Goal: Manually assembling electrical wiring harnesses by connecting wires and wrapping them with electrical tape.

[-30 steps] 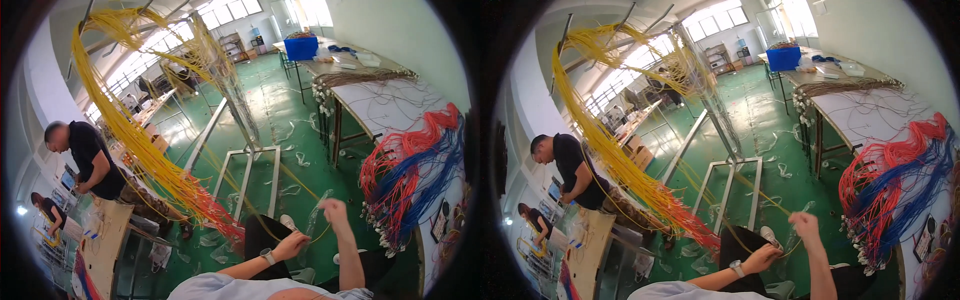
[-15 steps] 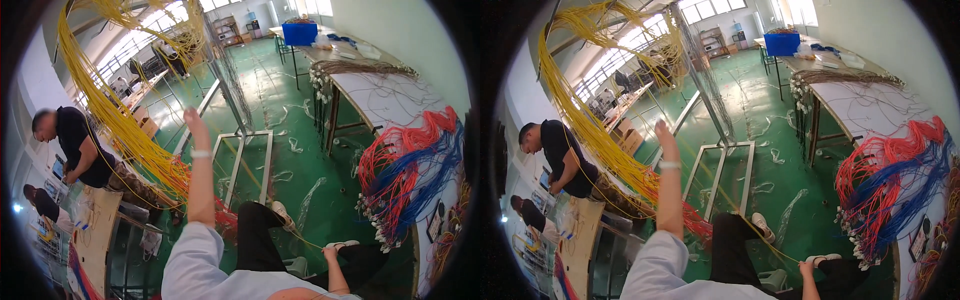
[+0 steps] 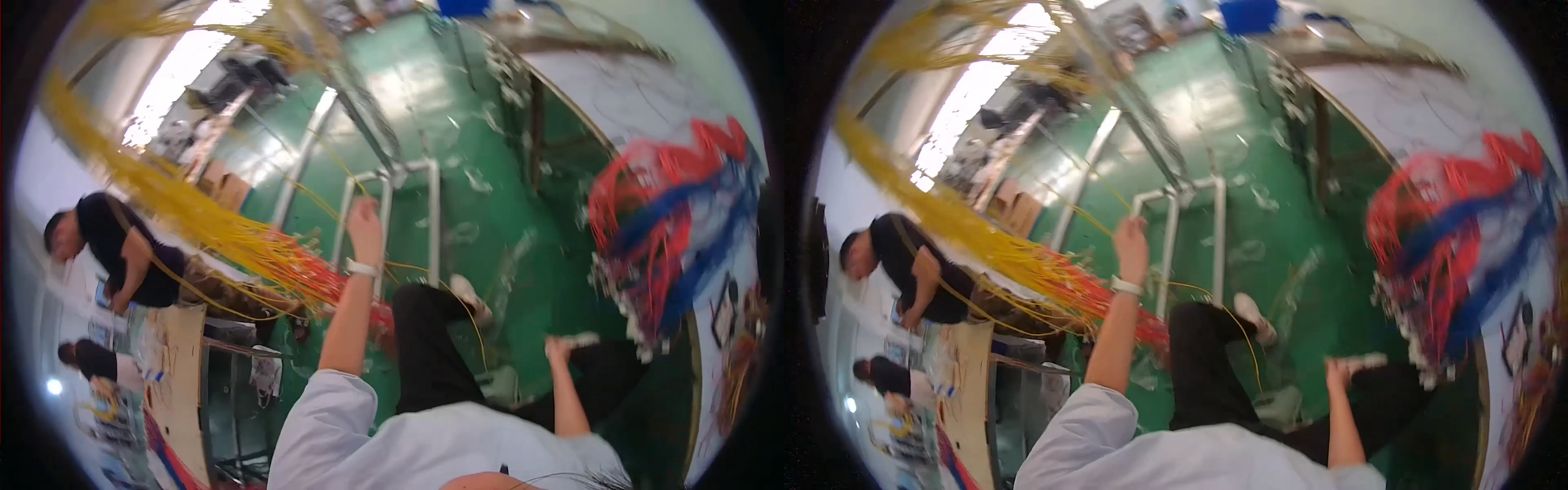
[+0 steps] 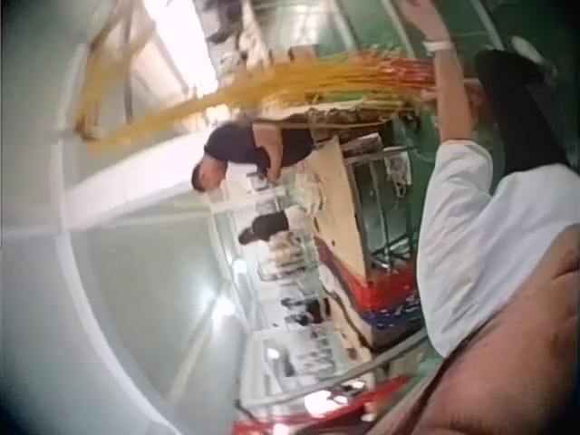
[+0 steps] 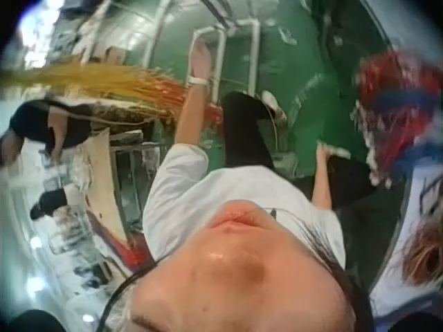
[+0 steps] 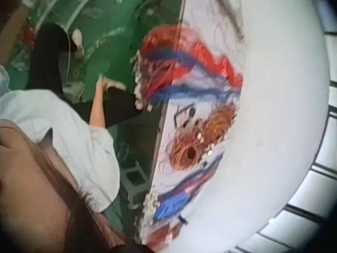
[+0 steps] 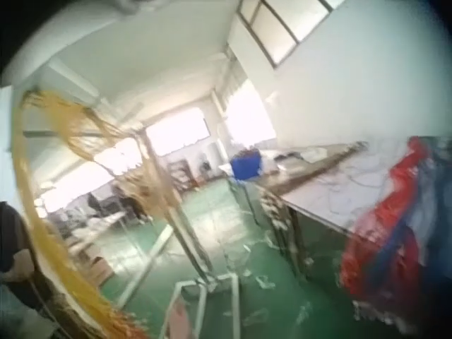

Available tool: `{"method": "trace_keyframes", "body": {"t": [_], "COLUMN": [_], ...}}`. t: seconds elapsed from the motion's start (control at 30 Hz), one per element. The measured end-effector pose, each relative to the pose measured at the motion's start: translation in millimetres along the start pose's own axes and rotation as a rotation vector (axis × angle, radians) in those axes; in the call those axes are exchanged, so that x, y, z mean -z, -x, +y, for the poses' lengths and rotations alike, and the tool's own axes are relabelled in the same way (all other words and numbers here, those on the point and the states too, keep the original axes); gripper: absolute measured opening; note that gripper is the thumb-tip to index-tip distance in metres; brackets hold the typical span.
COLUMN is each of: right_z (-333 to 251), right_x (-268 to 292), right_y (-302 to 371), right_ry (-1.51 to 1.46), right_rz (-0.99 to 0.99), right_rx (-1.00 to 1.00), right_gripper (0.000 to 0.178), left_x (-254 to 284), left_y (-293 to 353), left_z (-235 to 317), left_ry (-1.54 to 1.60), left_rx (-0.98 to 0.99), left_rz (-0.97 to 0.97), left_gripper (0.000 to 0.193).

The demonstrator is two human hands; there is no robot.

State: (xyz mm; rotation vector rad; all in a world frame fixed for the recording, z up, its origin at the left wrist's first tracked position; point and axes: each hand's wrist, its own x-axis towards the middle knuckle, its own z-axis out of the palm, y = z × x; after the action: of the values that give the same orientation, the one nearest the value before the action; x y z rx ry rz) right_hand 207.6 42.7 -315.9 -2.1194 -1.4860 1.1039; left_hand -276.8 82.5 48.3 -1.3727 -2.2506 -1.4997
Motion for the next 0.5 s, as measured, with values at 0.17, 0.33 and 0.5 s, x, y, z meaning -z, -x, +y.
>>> {"method": "trace_keyframes", "body": {"t": [0.17, 0.33, 0.5], "right_z": [-135, -209, -173], "right_x": [81, 128, 128], "right_y": [57, 114, 118], "right_ry": [-1.013, -1.059, -0.756], "right_rz": [-0.358, -0.429, -0.461], "right_rx": [-0.057, 0.282, 0.395], "right_gripper": [0.014, 0.016, 0.017], "left_x": [-123, -174, -157], "left_y": [252, 296, 235], "left_z": [-25, -14, 95], "left_ry": [-0.121, 0.9, 1.316], "left_rx": [0.1, 1.041, 1.134], "left_rz": [-0.68, -0.898, -1.279], "left_gripper": [0.02, 0.031, 0.046]}}
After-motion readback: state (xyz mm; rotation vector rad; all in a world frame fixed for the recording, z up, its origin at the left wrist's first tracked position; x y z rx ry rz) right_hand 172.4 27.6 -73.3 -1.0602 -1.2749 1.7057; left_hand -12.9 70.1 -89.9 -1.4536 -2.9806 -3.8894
